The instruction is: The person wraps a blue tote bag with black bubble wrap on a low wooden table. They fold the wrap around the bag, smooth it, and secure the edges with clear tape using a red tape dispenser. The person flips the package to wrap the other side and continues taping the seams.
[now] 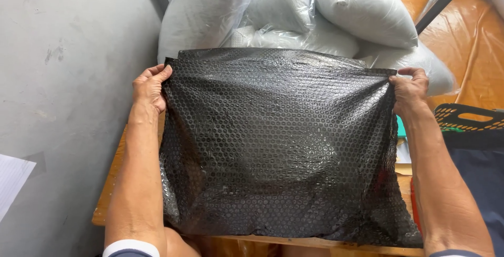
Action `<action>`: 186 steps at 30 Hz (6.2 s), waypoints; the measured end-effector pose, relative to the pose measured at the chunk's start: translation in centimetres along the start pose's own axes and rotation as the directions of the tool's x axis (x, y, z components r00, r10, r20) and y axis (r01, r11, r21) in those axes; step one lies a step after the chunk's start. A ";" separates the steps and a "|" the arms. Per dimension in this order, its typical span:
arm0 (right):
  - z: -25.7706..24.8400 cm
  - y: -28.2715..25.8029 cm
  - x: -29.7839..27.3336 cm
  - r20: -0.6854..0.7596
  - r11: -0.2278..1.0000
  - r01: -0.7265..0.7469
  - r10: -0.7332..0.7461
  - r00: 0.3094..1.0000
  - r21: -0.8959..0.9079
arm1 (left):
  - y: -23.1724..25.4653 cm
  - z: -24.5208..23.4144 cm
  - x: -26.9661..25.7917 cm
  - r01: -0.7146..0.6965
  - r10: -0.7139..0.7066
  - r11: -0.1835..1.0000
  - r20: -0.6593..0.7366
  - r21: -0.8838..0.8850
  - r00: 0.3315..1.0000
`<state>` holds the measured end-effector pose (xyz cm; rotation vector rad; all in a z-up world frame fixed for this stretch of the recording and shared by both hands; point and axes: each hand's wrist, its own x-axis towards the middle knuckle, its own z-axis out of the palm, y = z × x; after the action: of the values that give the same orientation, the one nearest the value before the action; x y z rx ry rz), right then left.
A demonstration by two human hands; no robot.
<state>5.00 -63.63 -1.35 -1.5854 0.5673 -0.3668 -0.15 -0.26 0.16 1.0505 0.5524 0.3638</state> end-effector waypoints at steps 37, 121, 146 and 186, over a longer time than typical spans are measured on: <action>-0.3 1.8 0.9 -0.029 0.999 -0.027 0.028 0.999 0.032 | -0.8 0.1 -0.8 -0.034 0.043 0.994 -0.081 0.104 0.996; 11.4 -6.1 -8.6 0.772 0.668 0.679 -0.244 0.586 -0.304 | -5.0 19.0 -7.1 -0.787 -0.095 0.126 0.797 0.604 0.596; 11.3 -3.4 -9.6 0.740 0.639 0.728 -0.360 0.569 -0.249 | -2.7 17.9 -9.0 -0.769 -0.223 0.237 0.803 0.594 0.552; 5.8 1.6 -17.6 0.571 0.258 0.948 -0.757 0.318 -0.187 | -4.7 12.7 -15.8 -0.850 0.004 0.326 0.899 0.414 0.439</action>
<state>-6.53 -49.04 -1.75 -2.3388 -0.7346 -0.7775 -5.29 -19.90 4.80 2.2821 -0.6118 0.0762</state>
